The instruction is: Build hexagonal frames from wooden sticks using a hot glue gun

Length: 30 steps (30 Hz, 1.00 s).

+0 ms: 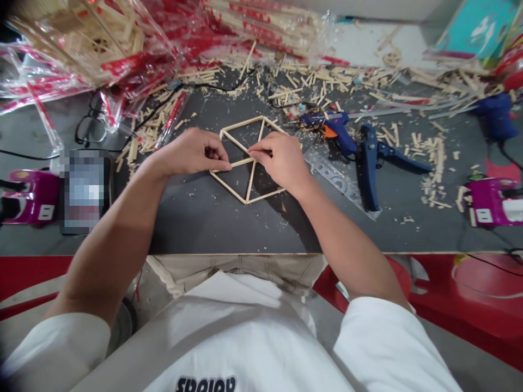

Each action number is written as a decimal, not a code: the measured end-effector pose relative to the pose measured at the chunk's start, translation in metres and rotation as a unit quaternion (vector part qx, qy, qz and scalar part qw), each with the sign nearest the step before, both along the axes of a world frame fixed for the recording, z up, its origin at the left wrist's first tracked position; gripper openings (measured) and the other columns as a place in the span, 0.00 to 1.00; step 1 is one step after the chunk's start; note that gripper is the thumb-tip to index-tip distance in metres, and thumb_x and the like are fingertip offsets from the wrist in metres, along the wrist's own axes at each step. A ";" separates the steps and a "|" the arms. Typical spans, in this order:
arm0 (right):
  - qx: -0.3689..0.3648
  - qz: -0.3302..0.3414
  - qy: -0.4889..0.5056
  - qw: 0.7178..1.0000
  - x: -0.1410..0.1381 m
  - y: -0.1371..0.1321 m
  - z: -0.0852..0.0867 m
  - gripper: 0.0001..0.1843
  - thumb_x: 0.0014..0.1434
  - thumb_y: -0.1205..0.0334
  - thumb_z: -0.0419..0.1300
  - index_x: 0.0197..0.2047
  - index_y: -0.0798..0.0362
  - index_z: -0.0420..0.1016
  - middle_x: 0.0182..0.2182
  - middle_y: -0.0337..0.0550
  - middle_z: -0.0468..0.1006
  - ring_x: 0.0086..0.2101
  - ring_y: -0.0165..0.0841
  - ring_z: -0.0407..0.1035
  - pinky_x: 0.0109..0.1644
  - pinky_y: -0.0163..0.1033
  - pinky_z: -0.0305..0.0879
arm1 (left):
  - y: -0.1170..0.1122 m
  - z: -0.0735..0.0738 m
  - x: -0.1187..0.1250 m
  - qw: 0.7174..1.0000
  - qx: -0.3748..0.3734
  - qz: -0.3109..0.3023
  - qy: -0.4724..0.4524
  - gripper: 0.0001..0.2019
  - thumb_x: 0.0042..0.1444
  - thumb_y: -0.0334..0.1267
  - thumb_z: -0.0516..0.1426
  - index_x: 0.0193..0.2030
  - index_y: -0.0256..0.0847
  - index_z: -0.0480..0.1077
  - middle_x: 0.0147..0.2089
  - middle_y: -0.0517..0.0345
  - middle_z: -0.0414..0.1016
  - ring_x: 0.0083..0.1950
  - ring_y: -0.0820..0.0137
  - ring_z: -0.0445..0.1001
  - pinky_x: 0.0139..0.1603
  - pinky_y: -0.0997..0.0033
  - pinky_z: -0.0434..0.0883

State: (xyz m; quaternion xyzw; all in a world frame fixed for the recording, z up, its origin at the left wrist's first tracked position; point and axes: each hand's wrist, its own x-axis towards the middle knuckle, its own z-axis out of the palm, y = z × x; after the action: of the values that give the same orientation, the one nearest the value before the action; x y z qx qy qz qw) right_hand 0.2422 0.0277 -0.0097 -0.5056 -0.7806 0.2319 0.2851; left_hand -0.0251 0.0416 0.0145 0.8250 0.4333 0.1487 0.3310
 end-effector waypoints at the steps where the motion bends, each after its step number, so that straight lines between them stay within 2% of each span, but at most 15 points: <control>1: -0.001 -0.001 0.000 1.000 0.000 0.000 0.000 0.13 0.69 0.47 0.69 0.42 0.44 0.93 0.38 0.45 0.87 0.39 0.42 0.79 0.52 0.51 0.72 | 0.000 0.001 0.000 1.000 -0.001 -0.001 0.000 0.11 0.55 0.47 0.70 0.35 0.42 0.86 0.33 0.59 0.79 0.35 0.71 0.74 0.41 0.69 0.66; 14: 0.003 -0.002 -0.005 1.000 -0.001 -0.004 0.002 0.13 0.70 0.47 0.67 0.43 0.43 0.93 0.39 0.44 0.88 0.40 0.43 0.80 0.52 0.53 0.74 | 0.000 0.002 0.002 1.000 -0.006 0.003 -0.004 0.12 0.54 0.50 0.69 0.33 0.43 0.85 0.31 0.58 0.80 0.32 0.72 0.72 0.36 0.68 0.65; 24: -0.042 0.012 0.001 0.999 0.005 0.000 0.011 0.10 0.68 0.51 0.70 0.42 0.44 0.92 0.41 0.44 0.89 0.41 0.43 0.81 0.55 0.54 0.73 | 0.002 0.001 0.001 1.000 -0.008 -0.003 0.006 0.13 0.53 0.51 0.69 0.34 0.43 0.85 0.32 0.58 0.79 0.33 0.71 0.73 0.37 0.68 0.66; 30: -0.050 0.006 0.001 0.999 0.005 0.000 0.014 0.11 0.66 0.48 0.72 0.40 0.44 0.92 0.38 0.44 0.89 0.40 0.43 0.80 0.58 0.56 0.73 | 0.000 0.004 0.001 1.000 -0.008 0.002 0.009 0.12 0.52 0.50 0.68 0.33 0.44 0.85 0.32 0.59 0.80 0.34 0.70 0.74 0.39 0.69 0.67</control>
State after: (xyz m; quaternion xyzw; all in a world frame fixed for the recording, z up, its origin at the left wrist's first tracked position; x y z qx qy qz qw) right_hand 0.2471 0.0275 0.0039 -0.5145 -0.7705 0.2727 0.2594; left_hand -0.0237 0.0418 0.0183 0.8229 0.4387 0.1384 0.3335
